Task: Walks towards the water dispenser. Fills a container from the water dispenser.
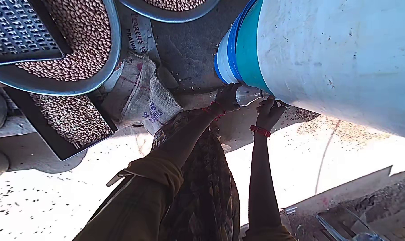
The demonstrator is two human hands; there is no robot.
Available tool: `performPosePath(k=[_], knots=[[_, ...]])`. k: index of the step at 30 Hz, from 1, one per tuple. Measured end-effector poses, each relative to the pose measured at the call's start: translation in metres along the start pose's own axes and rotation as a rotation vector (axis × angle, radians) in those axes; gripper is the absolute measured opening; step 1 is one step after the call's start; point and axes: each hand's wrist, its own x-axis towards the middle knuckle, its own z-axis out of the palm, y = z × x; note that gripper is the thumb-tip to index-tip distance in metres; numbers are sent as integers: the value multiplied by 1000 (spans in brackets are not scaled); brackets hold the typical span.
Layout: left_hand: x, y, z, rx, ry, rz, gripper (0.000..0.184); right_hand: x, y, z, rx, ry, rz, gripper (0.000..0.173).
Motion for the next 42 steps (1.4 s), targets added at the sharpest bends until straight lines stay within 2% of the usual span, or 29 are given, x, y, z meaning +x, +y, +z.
performPosePath(k=[19, 27, 42], knots=[[6, -6, 2, -18, 25, 46, 88, 2, 3, -1, -34, -4, -7, 33], [6, 0, -4, 28, -32, 4, 90, 2, 5, 0, -27, 3, 6, 30], [7, 2, -6, 32, -21, -3, 91, 3, 6, 0, -17, 6, 9, 31]])
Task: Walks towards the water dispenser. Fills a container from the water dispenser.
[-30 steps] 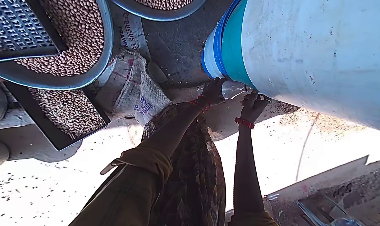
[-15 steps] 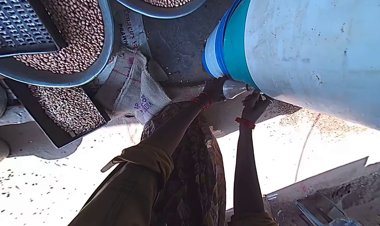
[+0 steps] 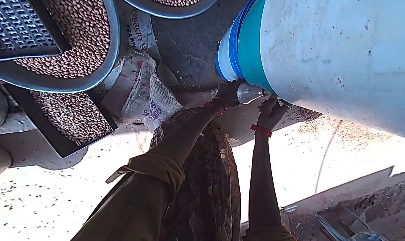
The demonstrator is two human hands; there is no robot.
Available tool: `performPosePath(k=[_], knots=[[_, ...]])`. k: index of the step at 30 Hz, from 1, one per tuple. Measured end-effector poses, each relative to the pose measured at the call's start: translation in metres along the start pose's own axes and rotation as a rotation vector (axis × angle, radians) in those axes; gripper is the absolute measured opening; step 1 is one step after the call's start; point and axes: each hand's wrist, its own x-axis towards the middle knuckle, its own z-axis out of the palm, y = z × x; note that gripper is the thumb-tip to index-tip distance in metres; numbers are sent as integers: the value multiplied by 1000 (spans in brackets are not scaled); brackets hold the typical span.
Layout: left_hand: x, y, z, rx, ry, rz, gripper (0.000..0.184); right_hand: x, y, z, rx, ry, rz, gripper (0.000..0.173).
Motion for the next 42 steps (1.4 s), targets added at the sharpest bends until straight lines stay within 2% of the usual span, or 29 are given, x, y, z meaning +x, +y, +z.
performPosePath(k=[13, 18, 22, 42], knots=[[1, 1, 0, 16, -6, -14, 92, -1, -2, 1, 22, 5, -7, 31], [0, 0, 2, 19, -14, -24, 91, -13, -22, -11, -112, -119, 49, 42], [0, 0, 4, -25, -31, -10, 92, -1, -4, -3, -11, -19, -5, 32], [1, 0, 4, -23, -19, 2, 92, -3, -3, -5, -50, -40, -18, 35]])
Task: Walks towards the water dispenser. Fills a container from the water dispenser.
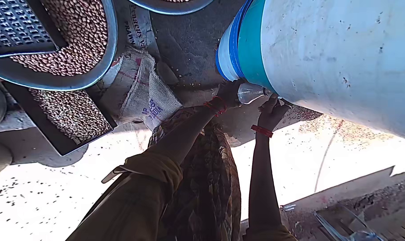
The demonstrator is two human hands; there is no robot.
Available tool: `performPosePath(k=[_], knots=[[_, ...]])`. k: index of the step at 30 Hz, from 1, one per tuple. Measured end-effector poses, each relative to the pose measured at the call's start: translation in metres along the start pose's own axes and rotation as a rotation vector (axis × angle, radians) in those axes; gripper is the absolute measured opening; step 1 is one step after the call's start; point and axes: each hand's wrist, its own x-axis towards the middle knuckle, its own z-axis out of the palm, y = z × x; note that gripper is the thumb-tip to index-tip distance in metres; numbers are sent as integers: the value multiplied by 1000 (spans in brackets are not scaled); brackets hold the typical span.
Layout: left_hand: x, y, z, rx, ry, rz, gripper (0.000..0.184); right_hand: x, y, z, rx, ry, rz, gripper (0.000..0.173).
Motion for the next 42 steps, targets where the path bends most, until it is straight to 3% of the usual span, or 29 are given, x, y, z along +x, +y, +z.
performPosePath(k=[14, 19, 42], knots=[[-1, 2, -4, 14, -3, -10, 91, -7, 3, 3, 89, 20, 33, 41], [-1, 3, -6, 9, -11, -8, 90, -8, 1, 2, 32, 60, -16, 56], [0, 4, -6, 14, -25, -22, 91, -7, 1, 5, 63, 68, -46, 43]])
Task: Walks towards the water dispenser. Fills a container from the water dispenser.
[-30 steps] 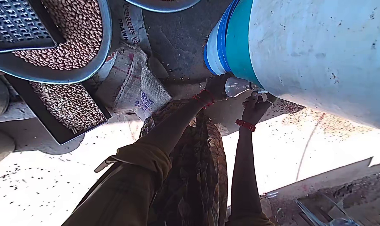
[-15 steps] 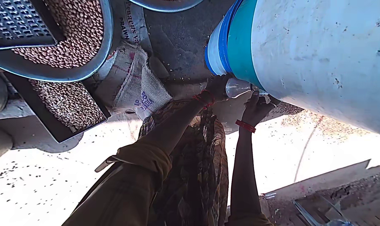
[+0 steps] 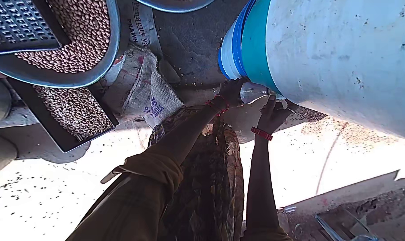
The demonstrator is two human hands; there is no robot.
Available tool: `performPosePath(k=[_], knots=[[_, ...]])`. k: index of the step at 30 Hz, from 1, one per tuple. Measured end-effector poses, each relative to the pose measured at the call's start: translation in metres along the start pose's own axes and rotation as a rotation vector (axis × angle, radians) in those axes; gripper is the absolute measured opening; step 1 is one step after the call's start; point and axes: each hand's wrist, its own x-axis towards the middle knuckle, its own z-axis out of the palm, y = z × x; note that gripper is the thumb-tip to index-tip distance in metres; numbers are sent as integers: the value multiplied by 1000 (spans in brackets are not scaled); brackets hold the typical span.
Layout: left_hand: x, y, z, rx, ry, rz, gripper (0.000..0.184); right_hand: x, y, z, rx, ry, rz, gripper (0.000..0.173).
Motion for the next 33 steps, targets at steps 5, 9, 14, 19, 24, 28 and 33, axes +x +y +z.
performPosePath(k=[5, 9, 14, 19, 24, 28, 33], knots=[[0, 2, -1, 20, -16, -17, 91, 1, 2, 1, 36, 16, -19, 43], [-1, 4, -3, 21, -19, -24, 91, 1, 2, 0, 20, 11, -11, 44], [0, 3, -2, 8, -14, -19, 91, 1, 5, 0, 5, 13, -13, 41], [-1, 3, -2, 7, -5, -8, 90, 2, 9, -1, 5, 8, -40, 43], [-1, 3, -3, 1, -1, -5, 92, 2, 9, -1, 1, 8, -37, 46], [-3, 5, -4, 6, -10, -24, 90, 1, 8, -1, -4, 5, -42, 44], [-2, 3, -4, -8, -6, -2, 90, 2, 11, 0, 16, 14, -56, 43]])
